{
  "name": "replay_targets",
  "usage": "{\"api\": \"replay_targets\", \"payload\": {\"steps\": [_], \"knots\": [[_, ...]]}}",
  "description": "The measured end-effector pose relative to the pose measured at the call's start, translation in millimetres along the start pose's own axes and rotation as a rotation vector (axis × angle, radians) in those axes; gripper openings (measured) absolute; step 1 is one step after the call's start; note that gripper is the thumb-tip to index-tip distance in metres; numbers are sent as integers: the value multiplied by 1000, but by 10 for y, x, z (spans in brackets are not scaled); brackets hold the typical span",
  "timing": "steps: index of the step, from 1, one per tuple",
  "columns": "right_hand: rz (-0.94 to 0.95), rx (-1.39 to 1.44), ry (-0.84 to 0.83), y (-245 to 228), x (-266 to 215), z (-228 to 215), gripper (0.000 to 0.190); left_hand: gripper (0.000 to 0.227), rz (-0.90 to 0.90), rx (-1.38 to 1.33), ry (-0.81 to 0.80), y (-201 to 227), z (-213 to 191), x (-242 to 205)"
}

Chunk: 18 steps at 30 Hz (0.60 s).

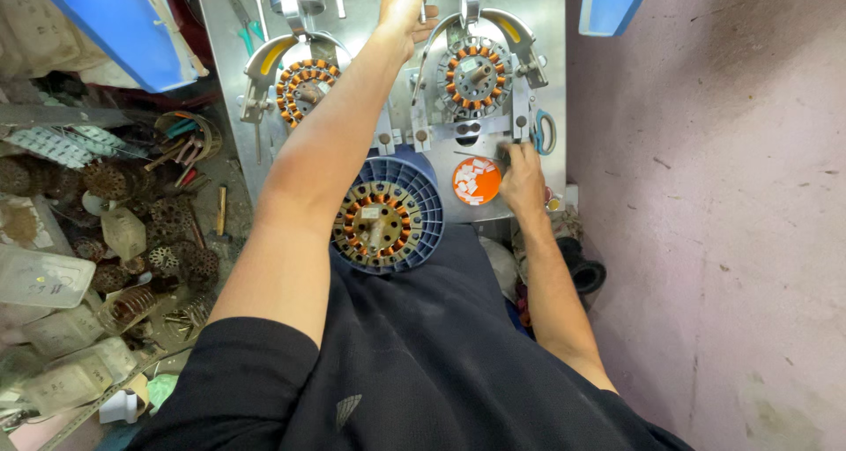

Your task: The person uses a screwdriver to insert small white plastic pieces into the slots of a motor stator. They rotate the stator to access different slots and continue the insertion process. The person then places the stator onto a machine and handles a container of white plastic pieces.

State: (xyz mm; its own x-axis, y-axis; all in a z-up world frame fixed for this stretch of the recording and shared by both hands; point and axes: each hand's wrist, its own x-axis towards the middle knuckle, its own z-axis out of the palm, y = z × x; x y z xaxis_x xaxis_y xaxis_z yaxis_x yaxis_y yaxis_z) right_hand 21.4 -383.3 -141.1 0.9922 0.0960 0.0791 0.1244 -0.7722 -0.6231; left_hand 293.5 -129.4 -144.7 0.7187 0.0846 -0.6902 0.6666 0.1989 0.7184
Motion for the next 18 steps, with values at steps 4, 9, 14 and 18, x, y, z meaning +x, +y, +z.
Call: {"api": "replay_targets", "payload": {"steps": [4, 9, 14, 18], "knots": [[57, -9, 76, -99, -30, -49, 43, 20, 201, -55, 56, 122, 40, -374], [-3, 46, 219, -452, 251, -339, 22, 25, 369, 126, -199, 479, 239, -1070], [-142, 253, 497, -833, 755, -747, 10, 48, 444, 375, -103, 422, 312, -1773], [63, 654, 84, -1080, 1582, -861, 16, 49, 606, 668, -103, 121, 228, -2211]]}}
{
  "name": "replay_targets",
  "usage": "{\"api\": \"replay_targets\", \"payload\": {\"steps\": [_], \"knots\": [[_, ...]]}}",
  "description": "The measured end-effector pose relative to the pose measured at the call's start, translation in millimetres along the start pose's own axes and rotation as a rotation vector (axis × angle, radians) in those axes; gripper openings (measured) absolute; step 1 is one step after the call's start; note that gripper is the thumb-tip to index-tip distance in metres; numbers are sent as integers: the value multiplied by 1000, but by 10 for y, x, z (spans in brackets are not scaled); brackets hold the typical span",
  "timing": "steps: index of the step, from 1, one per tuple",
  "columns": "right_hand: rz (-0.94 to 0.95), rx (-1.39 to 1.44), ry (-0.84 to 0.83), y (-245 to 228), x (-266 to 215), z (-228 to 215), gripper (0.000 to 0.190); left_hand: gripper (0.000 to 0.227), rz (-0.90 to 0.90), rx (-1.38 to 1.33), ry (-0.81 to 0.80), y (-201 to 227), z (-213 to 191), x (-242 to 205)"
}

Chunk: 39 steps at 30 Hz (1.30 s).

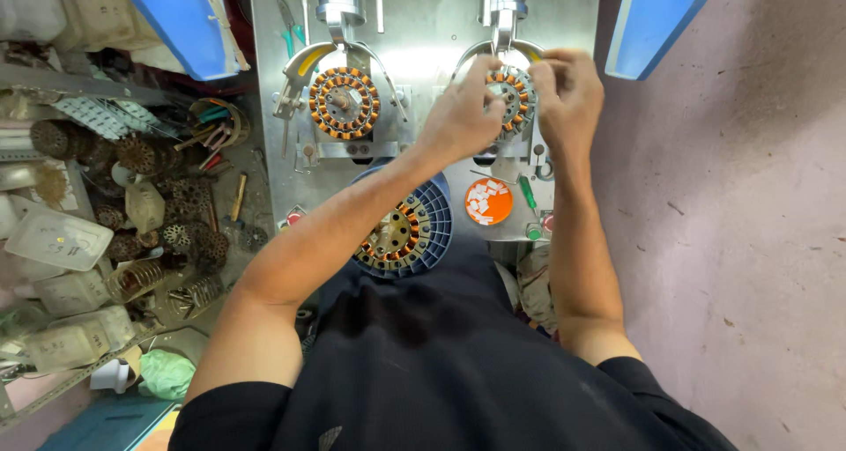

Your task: The person uses a screwdriver to insert small white plastic pieces into the slots of a motor stator. They rotate the stator to access different slots and continue the insertion process. The person then places the stator onto a machine and handles a container of white plastic pieces.

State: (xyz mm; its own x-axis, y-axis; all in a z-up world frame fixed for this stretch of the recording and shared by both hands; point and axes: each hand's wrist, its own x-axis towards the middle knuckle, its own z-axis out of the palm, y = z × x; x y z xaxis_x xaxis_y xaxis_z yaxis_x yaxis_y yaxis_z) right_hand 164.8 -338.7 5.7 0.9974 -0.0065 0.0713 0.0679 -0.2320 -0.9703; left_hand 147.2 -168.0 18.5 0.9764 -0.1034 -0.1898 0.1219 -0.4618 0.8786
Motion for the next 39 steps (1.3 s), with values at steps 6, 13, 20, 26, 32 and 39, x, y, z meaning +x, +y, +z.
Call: {"api": "replay_targets", "payload": {"steps": [6, 13, 20, 26, 32, 39], "knots": [[146, 23, -283, -357, 407, 306, 23, 52, 64, 10, -158, -175, 60, -171], [76, -30, -154, -533, -1129, -186, 21, 67, -5, -596, -419, -135, -108, -139], [221, 532, -44, -349, -1440, -304, 31, 49, 349, 30, -704, 460, -90, -957], [-402, -384, -418, -704, -1292, -641, 25, 26, 399, 365, -645, 683, -242, -1174], [-539, -555, -604, -1058, -1316, -796, 28, 20, 503, 318, -318, 551, -11, -1497], [-590, -754, -579, -970, -1286, -765, 21, 19, 397, 219, -204, 414, 226, -1540]]}}
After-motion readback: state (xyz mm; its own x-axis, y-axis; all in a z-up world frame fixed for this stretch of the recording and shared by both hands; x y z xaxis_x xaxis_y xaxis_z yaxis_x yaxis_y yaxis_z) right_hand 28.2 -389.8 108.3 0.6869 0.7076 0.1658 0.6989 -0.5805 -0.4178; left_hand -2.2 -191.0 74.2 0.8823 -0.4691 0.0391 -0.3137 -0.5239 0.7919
